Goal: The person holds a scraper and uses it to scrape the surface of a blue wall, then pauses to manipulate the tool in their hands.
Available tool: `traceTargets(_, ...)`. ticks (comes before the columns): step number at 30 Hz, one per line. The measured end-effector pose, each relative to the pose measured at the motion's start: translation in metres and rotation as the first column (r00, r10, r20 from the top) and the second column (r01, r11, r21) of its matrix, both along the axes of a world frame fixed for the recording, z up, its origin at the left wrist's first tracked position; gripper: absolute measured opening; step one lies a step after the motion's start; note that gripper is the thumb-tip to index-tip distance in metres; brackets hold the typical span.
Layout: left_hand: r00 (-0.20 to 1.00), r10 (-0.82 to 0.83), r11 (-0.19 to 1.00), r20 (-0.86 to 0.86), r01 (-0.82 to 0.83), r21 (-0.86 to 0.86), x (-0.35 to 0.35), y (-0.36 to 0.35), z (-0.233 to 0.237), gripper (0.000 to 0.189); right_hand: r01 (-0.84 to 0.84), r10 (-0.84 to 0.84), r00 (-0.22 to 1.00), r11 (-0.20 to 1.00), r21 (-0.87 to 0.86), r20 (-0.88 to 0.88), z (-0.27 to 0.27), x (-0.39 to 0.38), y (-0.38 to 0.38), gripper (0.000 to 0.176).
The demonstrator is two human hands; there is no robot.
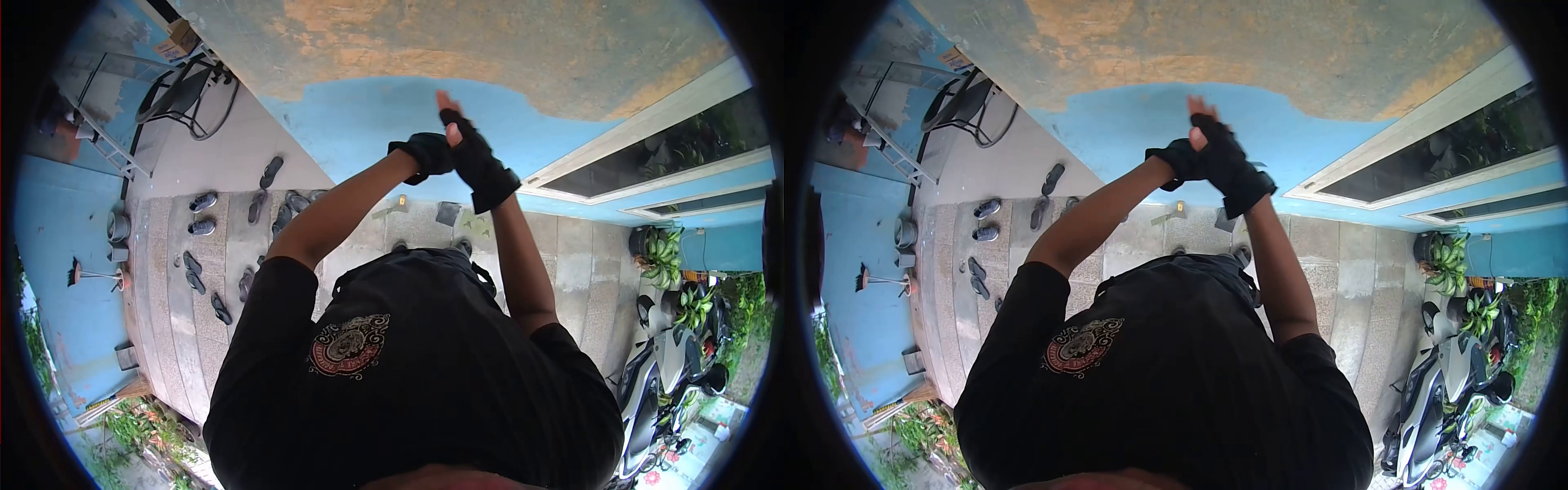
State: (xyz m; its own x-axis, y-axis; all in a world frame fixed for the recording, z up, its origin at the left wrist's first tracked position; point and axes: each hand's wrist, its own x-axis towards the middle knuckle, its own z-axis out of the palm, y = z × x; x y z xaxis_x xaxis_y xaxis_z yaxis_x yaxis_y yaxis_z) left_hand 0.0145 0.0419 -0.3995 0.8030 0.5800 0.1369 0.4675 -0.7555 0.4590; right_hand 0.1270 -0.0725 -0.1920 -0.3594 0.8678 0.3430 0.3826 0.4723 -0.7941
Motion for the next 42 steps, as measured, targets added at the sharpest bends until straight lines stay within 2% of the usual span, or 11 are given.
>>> traceTargets(4,0.981,0.002,0.949,0.196,0.06,-0.309,-0.021,-0.009,-0.01,0.046,0.041,-0.144,0.744,0.984,0.171,0.652,-0.006,-0.032,-0.02,0.077)
traceTargets(8,0.901,0.058,0.744,0.429,0.247,-0.621,-0.031,-0.023,-0.006,0.054,-0.469,0.298,0.853,0.8,-0.375,-0.429,0.027,-0.043,-0.03,0.101)
traceTargets(10,0.884,0.079,0.919,0.461,0.115,-0.378,-0.027,-0.048,0.041,0.048,-0.809,0.079,0.176,0.579,-0.098,-0.981,0.053,-0.026,-0.035,0.107)
traceTargets(11,0.857,0.105,0.992,0.505,-0.056,-0.113,-0.028,-0.062,0.081,0.043,-0.811,0.045,0.073,0.585,-0.033,-0.996,0.065,-0.013,-0.035,0.108)
traceTargets(12,0.846,0.229,0.743,0.481,0.168,-0.648,-0.038,-0.07,0.132,0.035,-0.807,0.008,-0.033,0.59,0.032,-0.999,0.074,-0.001,-0.037,0.109)
traceTargets(14,0.636,0.473,0.606,0.61,0.268,-0.749,-0.038,-0.091,0.174,0.026,-0.733,-0.035,-0.105,0.678,0.054,-0.994,0.078,0.018,-0.038,0.101)
traceTargets(19,0.311,0.594,0.749,0.742,0.122,-0.651,-0.032,-0.115,0.231,0.022,-0.643,-0.035,-0.225,0.756,0.122,-0.974,0.061,0.044,-0.035,0.095)
traceTargets(30,0.253,0.433,0.868,0.865,0.142,-0.476,0.013,-0.145,0.267,0.031,-0.568,-0.126,-0.022,0.818,-0.091,-0.992,0.094,0.04,-0.048,0.107)
traceTargets(35,0.338,0.124,0.953,0.933,-0.301,-0.017,0.029,-0.127,0.268,0.033,-0.66,-0.13,-0.037,0.747,-0.073,-0.991,0.089,0.057,-0.048,0.109)
traceTargets(37,0.347,0.24,0.957,0.907,-0.24,-0.162,0.036,-0.135,0.278,0.035,-0.5,0.009,0.506,0.818,-0.284,-0.863,0.079,0.067,-0.049,0.093)
traceTargets(42,0.475,0.423,0.856,0.772,0.071,-0.513,0.041,-0.132,0.284,0.056,-0.21,-0.006,0.832,0.922,-0.325,-0.554,0.094,0.081,-0.049,0.034)
